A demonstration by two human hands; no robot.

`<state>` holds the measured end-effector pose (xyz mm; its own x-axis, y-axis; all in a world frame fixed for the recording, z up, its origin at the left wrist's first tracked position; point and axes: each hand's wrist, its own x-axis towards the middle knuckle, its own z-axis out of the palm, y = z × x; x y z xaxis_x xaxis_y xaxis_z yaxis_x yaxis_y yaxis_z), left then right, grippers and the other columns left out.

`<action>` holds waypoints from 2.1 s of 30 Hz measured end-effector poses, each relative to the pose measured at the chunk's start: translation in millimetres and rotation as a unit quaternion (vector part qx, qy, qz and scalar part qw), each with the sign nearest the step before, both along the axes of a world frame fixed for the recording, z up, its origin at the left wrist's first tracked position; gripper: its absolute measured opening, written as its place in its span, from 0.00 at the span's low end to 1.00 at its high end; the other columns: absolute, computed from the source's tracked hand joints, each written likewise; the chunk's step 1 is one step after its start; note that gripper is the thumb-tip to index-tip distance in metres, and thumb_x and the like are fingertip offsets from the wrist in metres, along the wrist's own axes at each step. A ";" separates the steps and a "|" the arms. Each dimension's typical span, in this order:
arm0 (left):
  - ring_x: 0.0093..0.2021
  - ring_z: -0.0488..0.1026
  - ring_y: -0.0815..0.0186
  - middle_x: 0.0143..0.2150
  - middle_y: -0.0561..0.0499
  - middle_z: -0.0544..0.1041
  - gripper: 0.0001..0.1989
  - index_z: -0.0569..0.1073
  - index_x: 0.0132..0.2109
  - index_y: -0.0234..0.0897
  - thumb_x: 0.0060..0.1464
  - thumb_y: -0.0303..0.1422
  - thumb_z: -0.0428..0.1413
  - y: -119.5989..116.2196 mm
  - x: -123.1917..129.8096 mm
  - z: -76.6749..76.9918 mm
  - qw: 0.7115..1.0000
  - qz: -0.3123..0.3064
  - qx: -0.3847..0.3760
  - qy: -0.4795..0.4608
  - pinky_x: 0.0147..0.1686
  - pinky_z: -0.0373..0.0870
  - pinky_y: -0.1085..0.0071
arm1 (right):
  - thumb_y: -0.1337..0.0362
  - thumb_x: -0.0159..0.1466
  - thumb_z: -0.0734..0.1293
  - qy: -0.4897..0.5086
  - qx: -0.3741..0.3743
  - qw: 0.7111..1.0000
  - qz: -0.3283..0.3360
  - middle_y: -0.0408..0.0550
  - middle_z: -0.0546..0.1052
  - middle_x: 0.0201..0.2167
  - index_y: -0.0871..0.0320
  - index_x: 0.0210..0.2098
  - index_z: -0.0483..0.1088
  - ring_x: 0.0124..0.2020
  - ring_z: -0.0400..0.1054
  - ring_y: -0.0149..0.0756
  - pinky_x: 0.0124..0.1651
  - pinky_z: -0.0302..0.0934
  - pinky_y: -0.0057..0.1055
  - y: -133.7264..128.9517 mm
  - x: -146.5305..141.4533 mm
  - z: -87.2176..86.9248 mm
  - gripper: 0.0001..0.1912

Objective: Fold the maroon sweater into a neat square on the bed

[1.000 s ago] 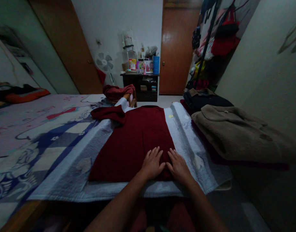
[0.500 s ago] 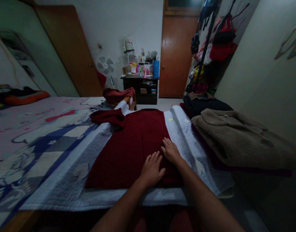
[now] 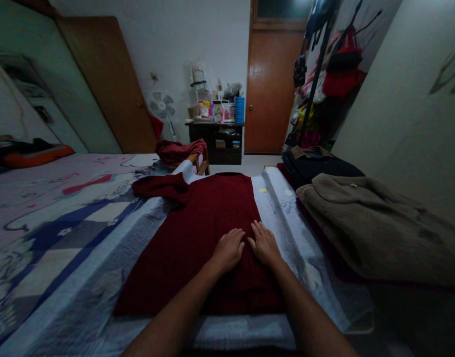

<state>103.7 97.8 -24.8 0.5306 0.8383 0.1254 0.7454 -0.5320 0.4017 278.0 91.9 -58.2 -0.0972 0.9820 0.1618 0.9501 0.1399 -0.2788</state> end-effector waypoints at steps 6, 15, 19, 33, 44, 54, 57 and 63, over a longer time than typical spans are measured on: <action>0.68 0.51 0.61 0.68 0.47 0.58 0.23 0.60 0.64 0.39 0.63 0.33 0.42 67.5 20.8 -16.6 0.998 -0.012 0.027 0.051 0.65 0.51 0.57 | 0.57 0.67 0.57 -0.002 0.000 1.000 -0.001 0.53 0.52 0.68 0.61 0.66 0.52 0.69 0.43 0.44 0.66 0.43 0.47 -1.0 -0.2 0.0 0.31; 0.69 0.48 0.55 0.69 0.45 0.55 0.27 0.61 0.64 0.42 0.61 0.46 0.46 134.7 42.0 -17.0 0.996 0.014 0.033 0.087 0.65 0.44 0.49 | 0.58 0.65 0.57 -0.003 -0.004 1.000 -0.002 0.49 0.50 0.69 0.59 0.66 0.52 0.69 0.42 0.45 0.66 0.43 0.47 0.1 0.2 -2.1 0.31; 0.68 0.50 0.53 0.68 0.43 0.57 0.28 0.60 0.64 0.41 0.61 0.47 0.45 158.6 42.4 -25.5 0.992 0.092 0.042 0.080 0.64 0.45 0.47 | 0.58 0.65 0.57 -0.004 -0.007 1.000 -0.003 0.48 0.50 0.69 0.58 0.67 0.51 0.69 0.42 0.44 0.67 0.43 0.46 -0.2 0.5 -6.0 0.31; 0.67 0.55 0.64 0.66 0.49 0.63 0.22 0.62 0.63 0.41 0.64 0.30 0.40 167.7 27.6 -40.5 0.993 0.103 0.048 0.005 0.66 0.47 0.54 | 0.66 0.67 0.54 0.007 -0.038 0.999 0.001 0.53 0.71 0.56 0.58 0.52 0.69 0.58 0.62 0.41 0.60 0.52 0.40 67.3 -5.6 44.1 0.19; 0.68 0.52 0.61 0.67 0.47 0.60 0.25 0.61 0.64 0.36 0.60 0.29 0.43 165.9 28.9 -34.5 0.985 0.153 0.052 0.053 0.64 0.51 0.53 | 0.60 0.68 0.52 -0.016 -0.062 0.998 0.023 0.48 0.49 0.69 0.59 0.67 0.50 0.69 0.41 0.40 0.67 0.39 0.45 160.3 -1.6 4.8 0.29; 0.68 0.51 0.60 0.68 0.46 0.58 0.28 0.57 0.66 0.33 0.60 0.32 0.45 172.3 24.1 -31.8 0.984 0.162 0.039 0.064 0.64 0.53 0.55 | 0.59 0.68 0.53 -0.024 -0.051 0.998 -0.009 0.51 0.52 0.68 0.62 0.65 0.54 0.69 0.42 0.43 0.67 0.37 0.47 225.8 -16.2 16.1 0.28; 0.68 0.51 0.60 0.68 0.47 0.58 0.26 0.57 0.66 0.36 0.62 0.34 0.42 172.9 22.4 -32.0 0.983 0.166 0.038 0.073 0.64 0.51 0.53 | 0.56 0.69 0.52 -0.017 -0.035 0.999 0.028 0.51 0.51 0.69 0.61 0.66 0.53 0.69 0.41 0.40 0.67 0.36 0.43 238.4 -19.7 9.1 0.29; 0.69 0.50 0.59 0.69 0.48 0.56 0.26 0.59 0.66 0.37 0.63 0.38 0.42 172.1 23.9 -36.6 0.980 0.173 0.041 0.090 0.65 0.49 0.51 | 0.50 0.69 0.51 -0.018 -0.044 0.999 0.017 0.49 0.48 0.69 0.60 0.67 0.49 0.69 0.39 0.41 0.67 0.35 0.44 261.7 -11.2 -4.7 0.32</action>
<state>127.5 269.8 -61.4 0.2356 0.9630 0.1308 0.9421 -0.2593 0.2126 266.8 353.6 -62.9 -0.1349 0.9883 0.0711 0.9547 0.1488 -0.2575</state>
